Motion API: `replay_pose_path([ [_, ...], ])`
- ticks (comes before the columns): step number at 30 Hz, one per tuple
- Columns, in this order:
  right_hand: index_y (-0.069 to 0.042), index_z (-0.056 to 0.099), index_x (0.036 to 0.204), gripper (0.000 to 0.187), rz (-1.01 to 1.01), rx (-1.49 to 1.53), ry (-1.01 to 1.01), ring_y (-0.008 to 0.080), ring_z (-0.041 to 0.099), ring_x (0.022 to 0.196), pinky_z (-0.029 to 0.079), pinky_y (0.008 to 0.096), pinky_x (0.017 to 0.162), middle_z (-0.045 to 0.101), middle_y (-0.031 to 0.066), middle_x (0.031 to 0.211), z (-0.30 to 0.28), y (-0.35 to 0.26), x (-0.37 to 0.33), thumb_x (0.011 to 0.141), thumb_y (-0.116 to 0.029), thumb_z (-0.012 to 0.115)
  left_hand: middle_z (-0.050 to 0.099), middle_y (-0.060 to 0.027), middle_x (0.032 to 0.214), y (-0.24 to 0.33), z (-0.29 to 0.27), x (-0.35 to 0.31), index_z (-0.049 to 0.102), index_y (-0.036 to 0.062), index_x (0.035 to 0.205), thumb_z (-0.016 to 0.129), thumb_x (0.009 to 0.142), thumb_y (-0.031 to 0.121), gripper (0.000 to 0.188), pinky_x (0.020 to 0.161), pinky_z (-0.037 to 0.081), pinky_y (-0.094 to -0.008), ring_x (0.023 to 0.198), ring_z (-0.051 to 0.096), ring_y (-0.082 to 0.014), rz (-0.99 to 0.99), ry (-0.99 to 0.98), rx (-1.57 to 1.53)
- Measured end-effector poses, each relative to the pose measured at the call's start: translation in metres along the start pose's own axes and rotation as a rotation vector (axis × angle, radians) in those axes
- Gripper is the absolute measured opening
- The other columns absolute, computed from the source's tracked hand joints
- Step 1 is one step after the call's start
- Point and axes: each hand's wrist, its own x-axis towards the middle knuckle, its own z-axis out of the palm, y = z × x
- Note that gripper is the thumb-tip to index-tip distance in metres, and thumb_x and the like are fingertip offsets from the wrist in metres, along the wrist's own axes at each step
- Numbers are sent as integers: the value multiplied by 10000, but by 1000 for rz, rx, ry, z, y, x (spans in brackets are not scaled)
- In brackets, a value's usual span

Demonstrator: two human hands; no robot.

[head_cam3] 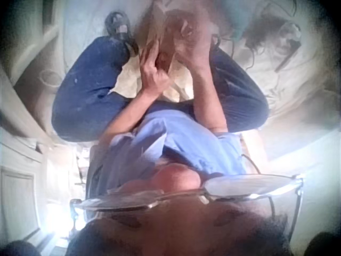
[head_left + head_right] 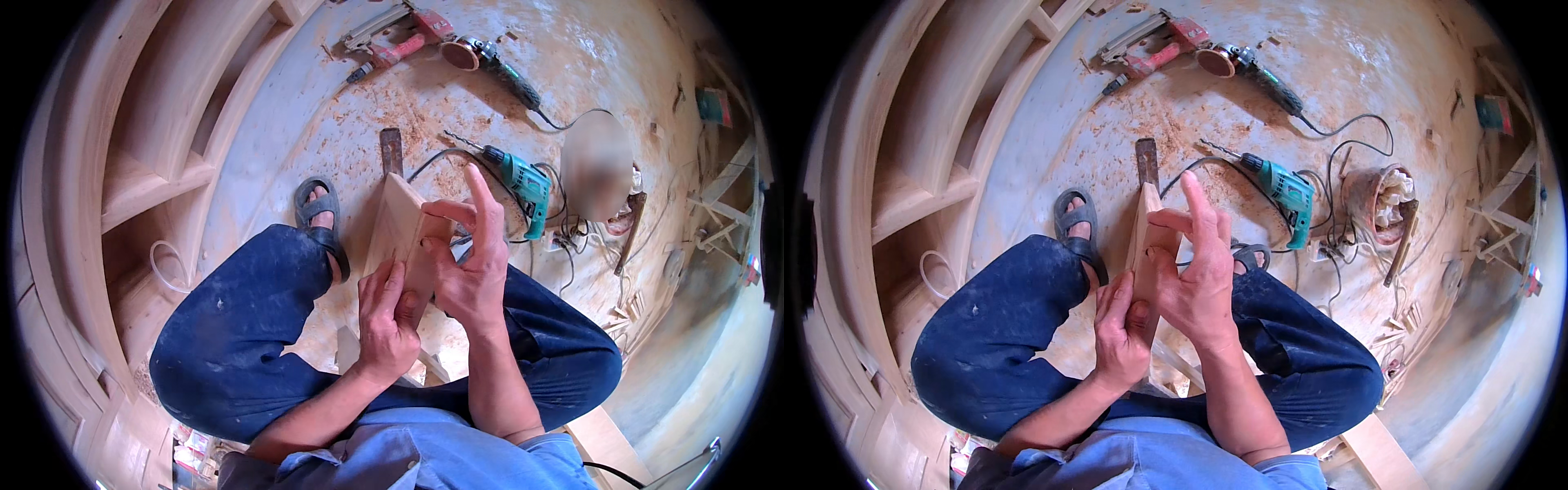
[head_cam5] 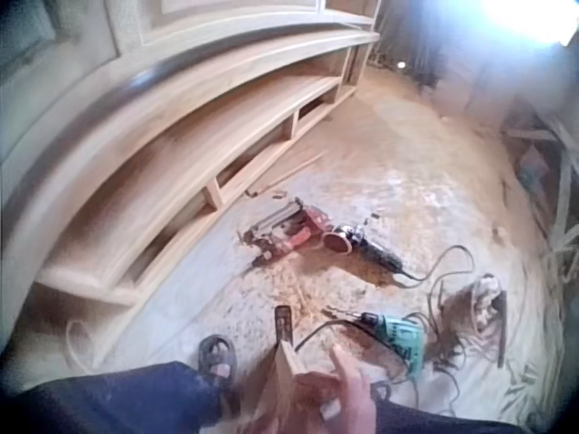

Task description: The person sits on the floor and assembles a wooden panel by inserting dowels into pre-drilled holes. They use a hammer to tap the dowels into place and a power drill to create additional holes in the wood. The person repeatedly aligns the wooden pieces and secures them together.

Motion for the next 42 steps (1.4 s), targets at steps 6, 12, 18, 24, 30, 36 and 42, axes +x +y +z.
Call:
replay_pose_path([
  [6, -48, 443, 1495, 828, -104, -134, 39, 179, 631, 1032, 469, 322, 941, 727, 75, 1035, -13, 4, 1, 710, 121, 642, 563, -287, 1290, 0, 4, 4, 537, -98, 1343, 573, 963, 98, 428, 999, 427, -518, 1143, 522, -473, 11, -11, -24],
  [12, 28, 555, 1363, 583, 410, 231, 400, 221, 654, 1086, 513, 329, 947, 693, 160, 1175, -69, 126, 45, 801, 10, 707, 578, -270, 1312, 4, -3, -2, 496, -146, 1366, 525, 1019, 239, 520, 1063, 411, -434, 1215, 546, -376, -92, -18, 6],
  [18, 29, 700, 966, 342, 827, -557, 516, 268, 672, 811, 526, 402, 733, 698, 133, 848, -189, 428, -26, 655, -110, 672, 596, -253, 1281, -7, 3, 9, 515, -113, 1367, 559, 996, 287, 547, 1050, 420, -405, 1199, 566, -355, -88, -73, -72],
  [24, -16, 638, 1160, 436, 1034, -65, 104, 226, 626, 888, 471, 406, 861, 673, 87, 1027, -164, 381, -20, 733, -77, 704, 634, -205, 1230, -11, -13, 1, 568, -71, 1325, 551, 1014, 316, 498, 997, 440, -387, 1112, 580, -299, -75, -10, -2],
  [30, -36, 553, 880, 144, 1166, 509, 83, 212, 582, 647, 505, 358, 580, 587, 90, 758, -195, 337, 0, 777, -78, 645, 666, -184, 1195, -11, -3, 0, 601, -65, 1296, 556, 1014, 260, 432, 974, 450, -370, 1102, 585, -289, -14, 9, -17],
  [36, -43, 549, 793, 146, 903, 384, 297, 206, 534, 534, 454, 362, 454, 536, 69, 671, -218, 209, 21, 729, -43, 680, 679, -236, 1085, -13, 7, 4, 631, -79, 1216, 584, 960, 184, 370, 902, 465, -439, 999, 605, -377, 40, 86, -40],
  [42, 17, 590, 1098, 408, 241, 79, 400, 140, 604, 719, 520, 295, 656, 611, 55, 882, -250, -27, -74, 730, -122, 698, 686, -283, 1116, -32, 14, 7, 660, -113, 1190, 613, 931, 207, 414, 980, 459, -460, 1057, 619, -429, 32, 158, -97],
])
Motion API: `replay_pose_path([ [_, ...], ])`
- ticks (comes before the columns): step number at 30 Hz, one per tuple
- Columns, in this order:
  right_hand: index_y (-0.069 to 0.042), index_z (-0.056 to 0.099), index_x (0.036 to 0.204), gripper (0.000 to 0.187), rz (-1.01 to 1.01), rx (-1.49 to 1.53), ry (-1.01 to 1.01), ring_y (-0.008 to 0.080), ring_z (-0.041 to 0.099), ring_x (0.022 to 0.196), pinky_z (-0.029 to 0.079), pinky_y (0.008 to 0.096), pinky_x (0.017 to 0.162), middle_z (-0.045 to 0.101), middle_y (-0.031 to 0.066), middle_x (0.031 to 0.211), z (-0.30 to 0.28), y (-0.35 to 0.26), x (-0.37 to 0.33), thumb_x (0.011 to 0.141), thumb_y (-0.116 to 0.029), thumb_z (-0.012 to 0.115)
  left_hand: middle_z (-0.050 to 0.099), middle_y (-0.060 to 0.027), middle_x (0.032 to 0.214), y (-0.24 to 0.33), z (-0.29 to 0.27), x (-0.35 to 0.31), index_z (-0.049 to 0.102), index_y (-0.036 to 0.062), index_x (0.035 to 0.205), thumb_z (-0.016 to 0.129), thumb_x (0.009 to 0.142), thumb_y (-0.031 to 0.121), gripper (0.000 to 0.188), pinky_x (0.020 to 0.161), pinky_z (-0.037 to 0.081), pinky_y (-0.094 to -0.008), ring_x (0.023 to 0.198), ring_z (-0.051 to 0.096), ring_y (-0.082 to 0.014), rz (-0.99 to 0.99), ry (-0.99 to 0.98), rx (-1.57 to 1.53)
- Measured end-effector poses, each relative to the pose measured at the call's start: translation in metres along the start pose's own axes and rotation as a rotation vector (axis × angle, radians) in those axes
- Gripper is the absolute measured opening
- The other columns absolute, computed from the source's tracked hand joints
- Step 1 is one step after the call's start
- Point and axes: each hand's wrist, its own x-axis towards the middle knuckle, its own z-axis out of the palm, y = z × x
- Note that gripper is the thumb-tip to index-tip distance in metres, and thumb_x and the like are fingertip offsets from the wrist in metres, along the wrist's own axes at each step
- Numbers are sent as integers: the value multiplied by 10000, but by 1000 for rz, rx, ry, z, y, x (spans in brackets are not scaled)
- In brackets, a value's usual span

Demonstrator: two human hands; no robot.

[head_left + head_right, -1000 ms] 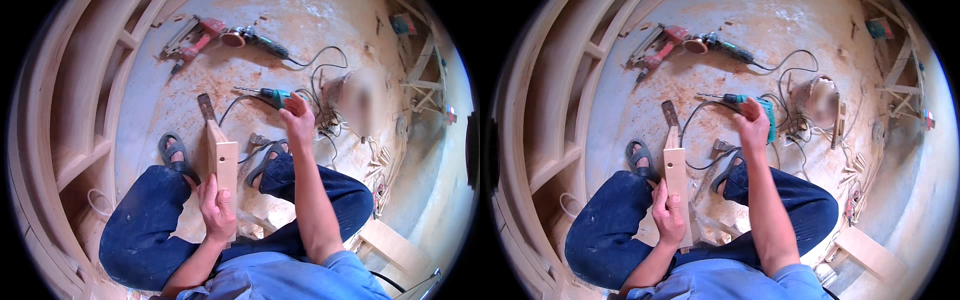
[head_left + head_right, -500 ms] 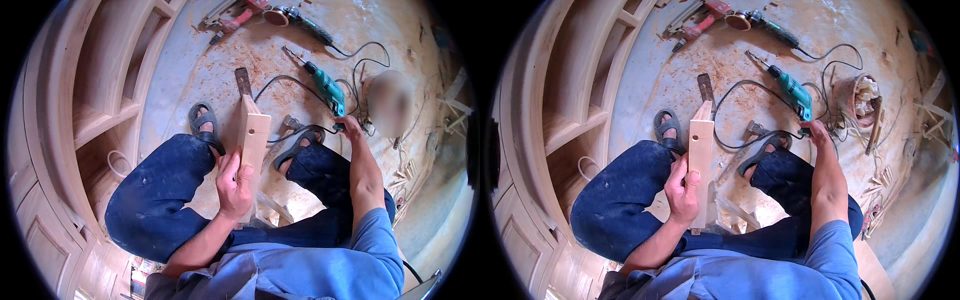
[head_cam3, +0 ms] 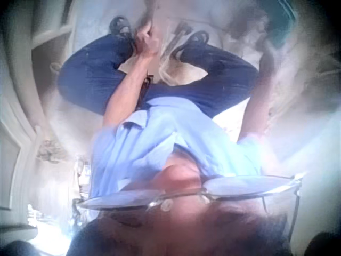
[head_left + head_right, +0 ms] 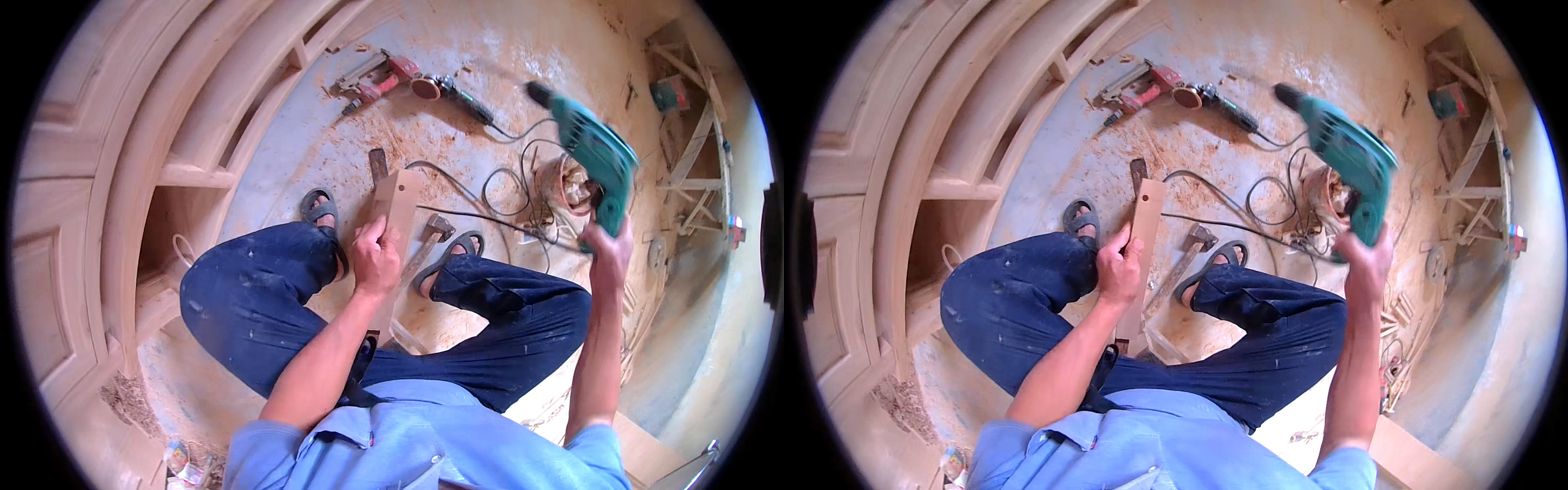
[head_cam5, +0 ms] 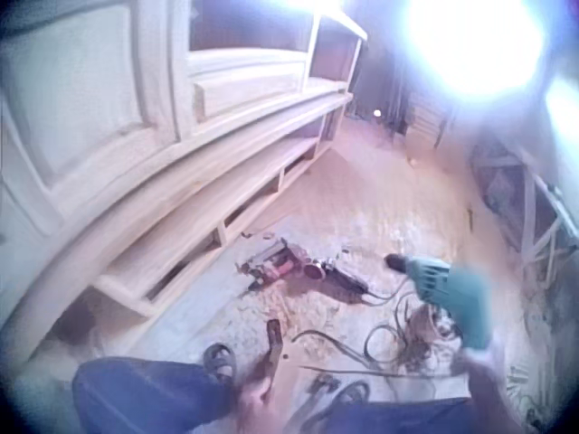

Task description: The person sits on the floor and assembles a wooden panel by inserting dowels into pre-drilled holes. They use a hammer to tap the dowels into place and a power drill to create additional holes in the wood. The person repeatedly aligns the wooden pieces and secures them together.

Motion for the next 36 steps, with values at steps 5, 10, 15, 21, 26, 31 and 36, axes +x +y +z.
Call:
replay_pose_path([
  [5, -37, 477, 1406, 740, 248, 644, -339, 283, 658, 888, 538, 435, 836, 630, 130, 945, 29, -68, -91, 722, -136, 742, 666, -299, 1205, 16, -11, 3, 644, -90, 1258, 611, 934, 211, 444, 1044, 437, -454, 1129, 619, -423, -33, -22, 20],
  [10, -42, 506, 1391, 706, 363, 866, -230, 249, 605, 826, 522, 435, 831, 605, 133, 938, 60, -48, -106, 695, -43, 623, 690, -269, 1204, -6, -27, 11, 601, -90, 1322, 622, 932, 182, 476, 1001, 486, -375, 1095, 675, -325, -113, -33, -150],
  [15, 47, 547, 1296, 610, 444, 682, -219, 214, 628, 692, 549, 390, 694, 673, 200, 1034, 38, -31, -77, 689, 2, 574, 718, -137, 1201, 11, -58, 16, 609, -86, 1322, 625, 938, 90, 423, 989, 479, -305, 1095, 639, -169, -191, -33, -235],
  [21, 63, 639, 1066, 395, 38, 156, -50, 203, 641, 669, 546, 346, 690, 689, 171, 1039, -36, -112, -56, 693, -60, 601, 719, -84, 1138, 16, -64, 12, 619, -60, 1327, 632, 939, 82, 414, 900, 491, -258, 995, 632, -122, -148, -42, -223],
  [26, -16, 426, 1498, 802, -73, -73, -148, 83, 579, 727, 511, 223, 739, 599, 127, 1400, -140, -191, -77, 741, -121, 670, 720, -73, 1115, 1, -37, 19, 619, -68, 1321, 621, 938, 83, 412, 859, 499, -251, 969, 631, -117, -140, -83, -236],
  [31, 30, 459, 1428, 860, 59, -102, -183, 125, 633, 616, 558, 227, 646, 648, 158, 1289, -130, -223, -115, 618, -120, 708, 698, -273, 1185, -2, -25, 29, 613, -92, 1294, 605, 914, 198, 478, 942, 519, -357, 1089, 698, -309, -106, -51, -174],
  [36, 134, 566, 1240, 797, 286, 54, -181, 200, 638, 533, 568, 313, 528, 699, 244, 1078, -56, -188, -115, 473, -58, 661, 701, -272, 1137, -2, -16, 24, 639, -87, 1266, 610, 921, 211, 456, 940, 507, -410, 1056, 671, -369, -75, -8, -132],
])
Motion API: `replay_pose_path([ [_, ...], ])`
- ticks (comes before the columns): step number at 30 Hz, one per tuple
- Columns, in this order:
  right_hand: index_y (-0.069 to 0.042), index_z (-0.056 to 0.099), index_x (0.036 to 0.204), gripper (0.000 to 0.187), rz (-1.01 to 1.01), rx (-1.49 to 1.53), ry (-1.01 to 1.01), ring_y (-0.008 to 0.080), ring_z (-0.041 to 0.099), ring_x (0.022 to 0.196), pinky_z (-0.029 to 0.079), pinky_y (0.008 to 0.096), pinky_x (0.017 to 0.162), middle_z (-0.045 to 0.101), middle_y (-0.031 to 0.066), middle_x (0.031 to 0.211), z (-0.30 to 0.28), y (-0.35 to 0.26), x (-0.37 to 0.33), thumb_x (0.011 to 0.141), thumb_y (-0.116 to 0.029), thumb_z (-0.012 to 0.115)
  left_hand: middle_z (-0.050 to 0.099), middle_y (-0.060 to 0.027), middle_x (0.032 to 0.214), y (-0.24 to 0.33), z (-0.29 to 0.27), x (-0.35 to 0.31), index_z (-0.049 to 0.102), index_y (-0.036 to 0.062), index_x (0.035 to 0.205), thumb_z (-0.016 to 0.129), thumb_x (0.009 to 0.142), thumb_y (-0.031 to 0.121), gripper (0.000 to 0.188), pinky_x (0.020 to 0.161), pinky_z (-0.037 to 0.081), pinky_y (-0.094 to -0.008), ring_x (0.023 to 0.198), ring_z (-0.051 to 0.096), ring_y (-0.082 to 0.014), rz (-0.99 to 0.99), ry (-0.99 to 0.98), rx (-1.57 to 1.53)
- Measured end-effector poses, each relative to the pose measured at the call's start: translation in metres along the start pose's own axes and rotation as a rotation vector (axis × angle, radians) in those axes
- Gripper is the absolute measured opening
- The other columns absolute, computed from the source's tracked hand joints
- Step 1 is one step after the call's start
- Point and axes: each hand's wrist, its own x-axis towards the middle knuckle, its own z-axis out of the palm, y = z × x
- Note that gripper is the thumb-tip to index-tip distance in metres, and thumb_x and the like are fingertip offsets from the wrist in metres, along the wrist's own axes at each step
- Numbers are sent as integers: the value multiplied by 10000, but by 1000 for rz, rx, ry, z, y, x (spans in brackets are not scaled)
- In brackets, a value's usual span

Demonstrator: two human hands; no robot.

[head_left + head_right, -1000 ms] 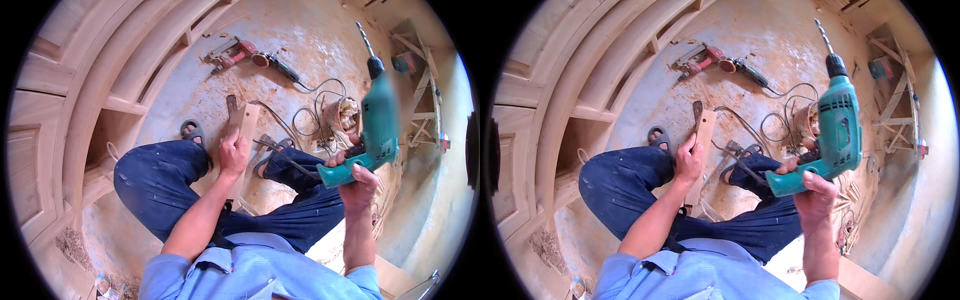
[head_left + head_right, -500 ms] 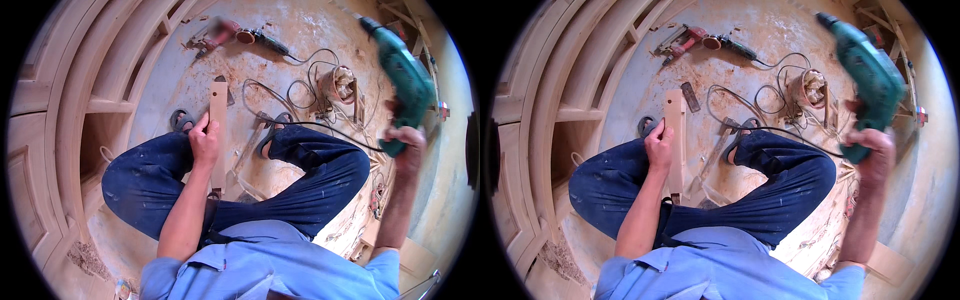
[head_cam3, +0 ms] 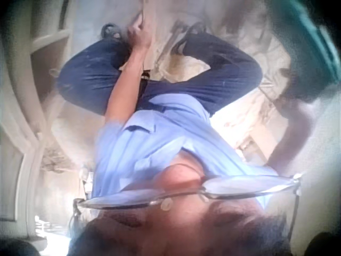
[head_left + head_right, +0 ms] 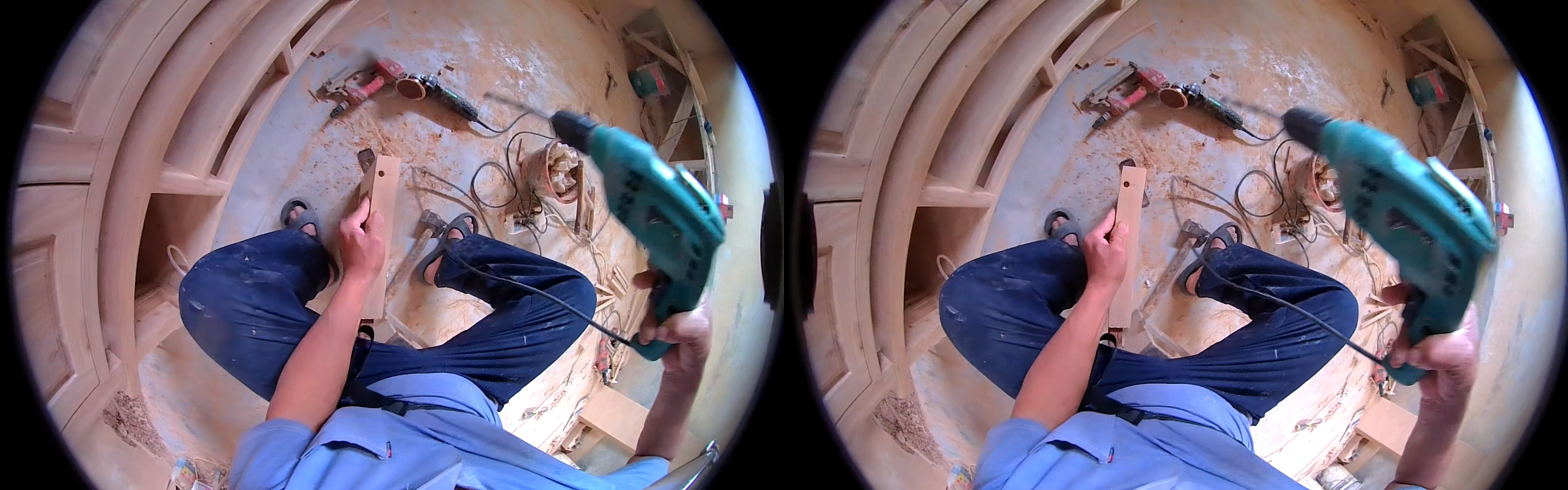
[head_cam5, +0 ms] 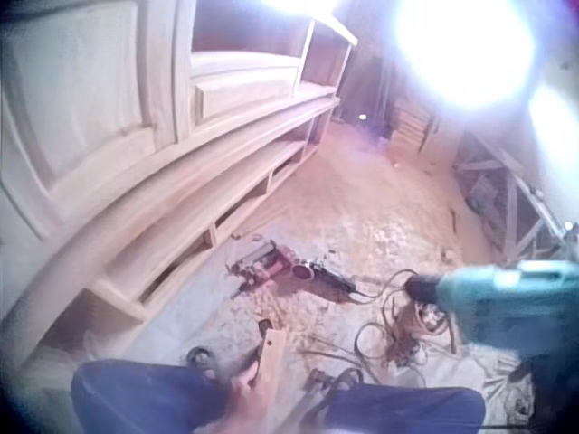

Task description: The person sits on the floor and assembles a wooden panel by inserting dowels into pre-drilled holes. They use a hammer to tap the dowels into place and a power drill to create additional holes in the wood. The person repeatedly aligns the wooden pieces and secures them together.

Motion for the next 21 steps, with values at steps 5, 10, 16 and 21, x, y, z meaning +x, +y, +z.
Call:
replay_pose_path([
  [5, 111, 610, 1178, 777, 197, -137, -77, 175, 655, 554, 550, 281, 526, 723, 200, 986, 48, -6, 29, 411, 3, 672, 684, -268, 1094, 1, 8, -14, 672, -72, 1223, 632, 926, 206, 409, 937, 476, -464, 1026, 608, -419, 48, 34, 161],
  [10, 49, 702, 1102, 654, 366, -289, -114, 92, 630, 659, 521, 251, 553, 748, 156, 968, 76, -22, 43, 450, 102, 703, 688, -244, 1082, 9, 13, -19, 678, -71, 1203, 623, 927, 160, 364, 934, 474, -463, 1017, 602, -417, 41, 35, 122],
  [16, 61, 720, 1088, 602, 461, -446, -167, 108, 632, 632, 519, 262, 553, 757, 149, 971, 91, -26, 52, 497, 135, 632, 680, -229, 1105, 16, 10, -18, 677, -76, 1201, 626, 918, 134, 355, 953, 462, -455, 1044, 582, -399, 8, 17, 116],
  [21, 59, 736, 1052, 576, 411, -458, -149, 108, 641, 633, 523, 260, 557, 758, 158, 954, 98, -24, 51, 492, 125, 621, 671, -220, 1115, 17, 12, -17, 674, -78, 1207, 624, 915, 130, 362, 957, 461, -457, 1064, 568, -392, 6, 10, 111],
])
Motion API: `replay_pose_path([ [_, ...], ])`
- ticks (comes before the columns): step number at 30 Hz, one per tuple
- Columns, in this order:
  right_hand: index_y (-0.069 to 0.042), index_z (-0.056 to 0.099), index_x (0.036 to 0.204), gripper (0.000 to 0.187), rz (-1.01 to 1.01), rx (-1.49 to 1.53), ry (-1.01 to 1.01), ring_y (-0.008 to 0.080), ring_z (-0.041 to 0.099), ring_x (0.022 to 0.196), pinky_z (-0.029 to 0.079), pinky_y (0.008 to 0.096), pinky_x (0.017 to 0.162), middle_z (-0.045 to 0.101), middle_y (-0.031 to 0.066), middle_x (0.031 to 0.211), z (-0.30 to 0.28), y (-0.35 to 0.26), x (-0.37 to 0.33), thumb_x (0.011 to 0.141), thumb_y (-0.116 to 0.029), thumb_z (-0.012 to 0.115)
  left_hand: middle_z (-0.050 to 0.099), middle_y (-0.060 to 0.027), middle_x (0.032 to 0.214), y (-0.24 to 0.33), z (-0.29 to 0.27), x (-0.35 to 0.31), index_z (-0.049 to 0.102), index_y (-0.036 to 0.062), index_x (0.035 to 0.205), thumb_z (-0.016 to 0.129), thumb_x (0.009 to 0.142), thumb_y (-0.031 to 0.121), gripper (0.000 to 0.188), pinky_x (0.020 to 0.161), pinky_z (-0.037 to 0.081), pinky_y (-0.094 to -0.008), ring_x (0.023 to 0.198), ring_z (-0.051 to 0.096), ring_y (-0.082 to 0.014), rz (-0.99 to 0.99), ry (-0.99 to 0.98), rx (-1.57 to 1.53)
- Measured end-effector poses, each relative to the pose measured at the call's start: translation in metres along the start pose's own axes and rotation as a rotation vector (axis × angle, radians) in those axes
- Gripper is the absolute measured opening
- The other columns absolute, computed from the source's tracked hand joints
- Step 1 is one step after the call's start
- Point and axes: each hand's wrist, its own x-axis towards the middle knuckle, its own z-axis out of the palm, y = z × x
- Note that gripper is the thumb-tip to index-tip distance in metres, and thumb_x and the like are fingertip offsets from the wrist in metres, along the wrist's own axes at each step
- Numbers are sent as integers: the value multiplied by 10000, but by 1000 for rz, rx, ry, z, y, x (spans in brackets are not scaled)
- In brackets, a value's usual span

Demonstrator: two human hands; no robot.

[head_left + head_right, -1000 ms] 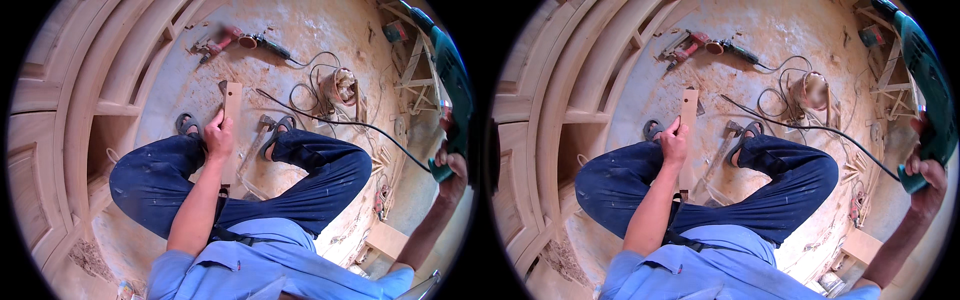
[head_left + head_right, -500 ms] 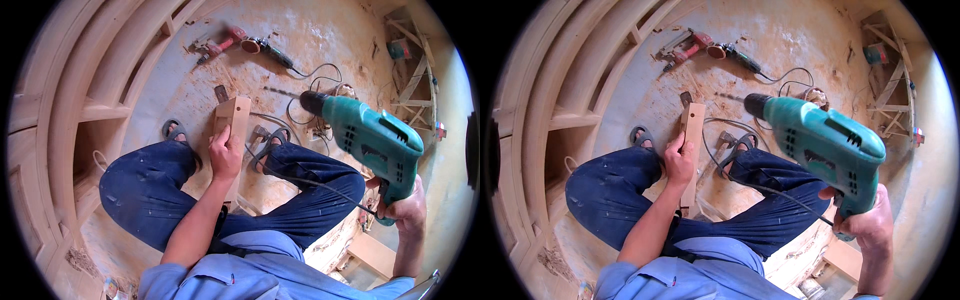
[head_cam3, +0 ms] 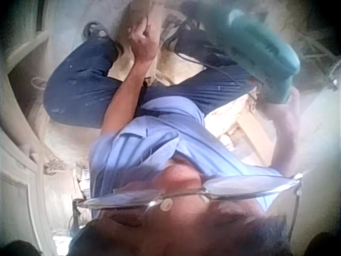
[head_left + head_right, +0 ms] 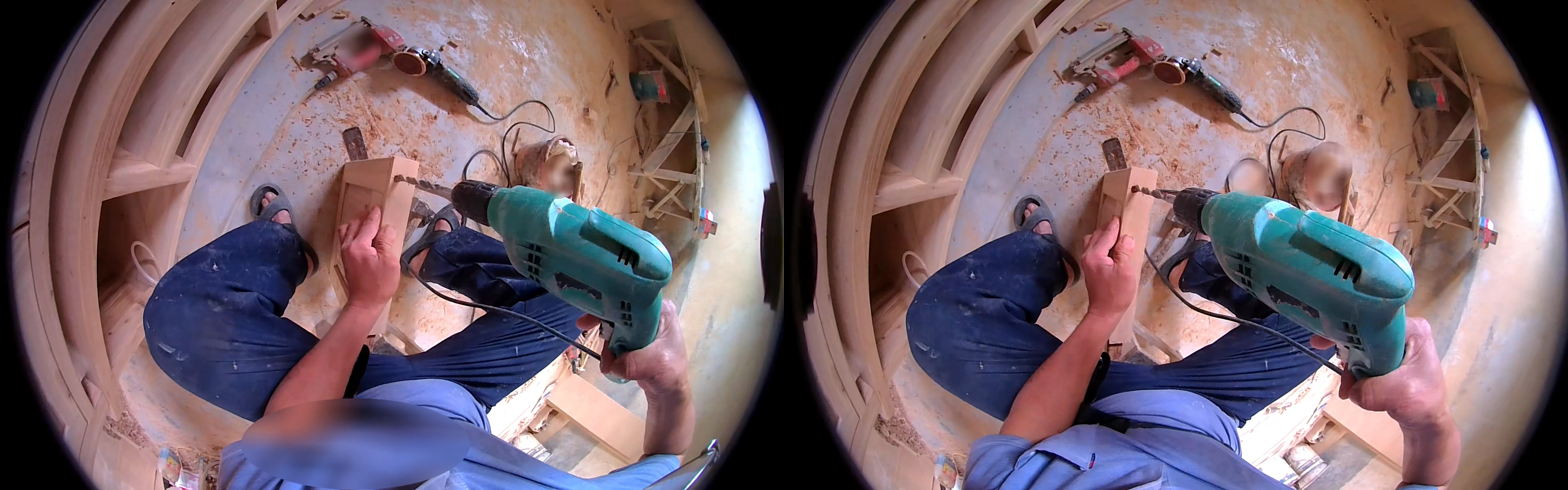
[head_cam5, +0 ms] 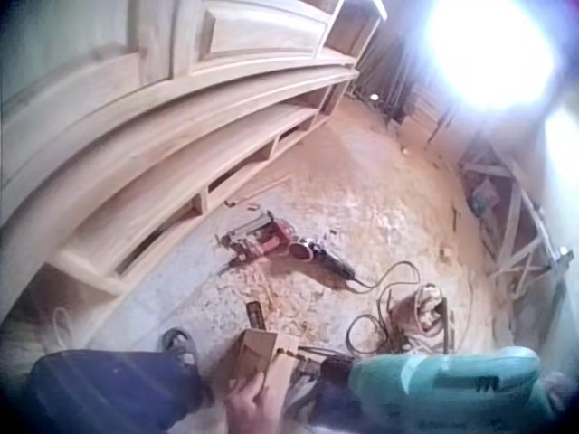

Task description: The person sits on the floor and assembles a wooden panel by inserting dowels into pre-drilled holes. They use a hammer to tap the dowels into place and a power drill to create additional holes in the wood. The person repeatedly aligns the wooden pieces and secures them together.

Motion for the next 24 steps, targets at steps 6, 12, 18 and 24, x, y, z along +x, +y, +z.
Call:
replay_pose_path([
  [6, 58, 740, 949, 457, 40, -139, -43, 111, 631, 633, 509, 268, 559, 718, 95, 767, -5, -9, -2, 500, 79, 655, 672, -212, 1107, 0, -1, 0, 674, -76, 1211, 627, 912, 131, 366, 959, 462, -458, 1062, 565, -389, 1, 14, -17],
  [12, 36, 685, 819, 292, -39, -175, -46, 118, 629, 638, 509, 282, 582, 671, 55, 700, -3, 0, -7, 529, 56, 667, 673, -216, 1108, 1, -2, -1, 677, -68, 1211, 617, 919, 144, 366, 963, 458, -459, 1061, 562, -393, 1, 11, -12],
  [18, 57, 706, 979, 350, -117, -261, -114, 125, 647, 716, 536, 289, 649, 696, 72, 809, -3, -24, 1, 629, 53, 707, 674, -223, 1107, -1, -2, -1, 682, -63, 1202, 601, 927, 162, 364, 970, 452, -464, 1061, 560, -401, 1, 15, 2],
  [24, 45, 656, 1144, 500, -312, -455, -201, 170, 668, 794, 569, 352, 760, 715, 97, 924, -5, -62, 15, 674, -34, 809, 673, -227, 1102, 0, -3, 1, 679, -74, 1195, 612, 922, 156, 364, 957, 458, -467, 1050, 565, -402, 20, 32, -21],
])
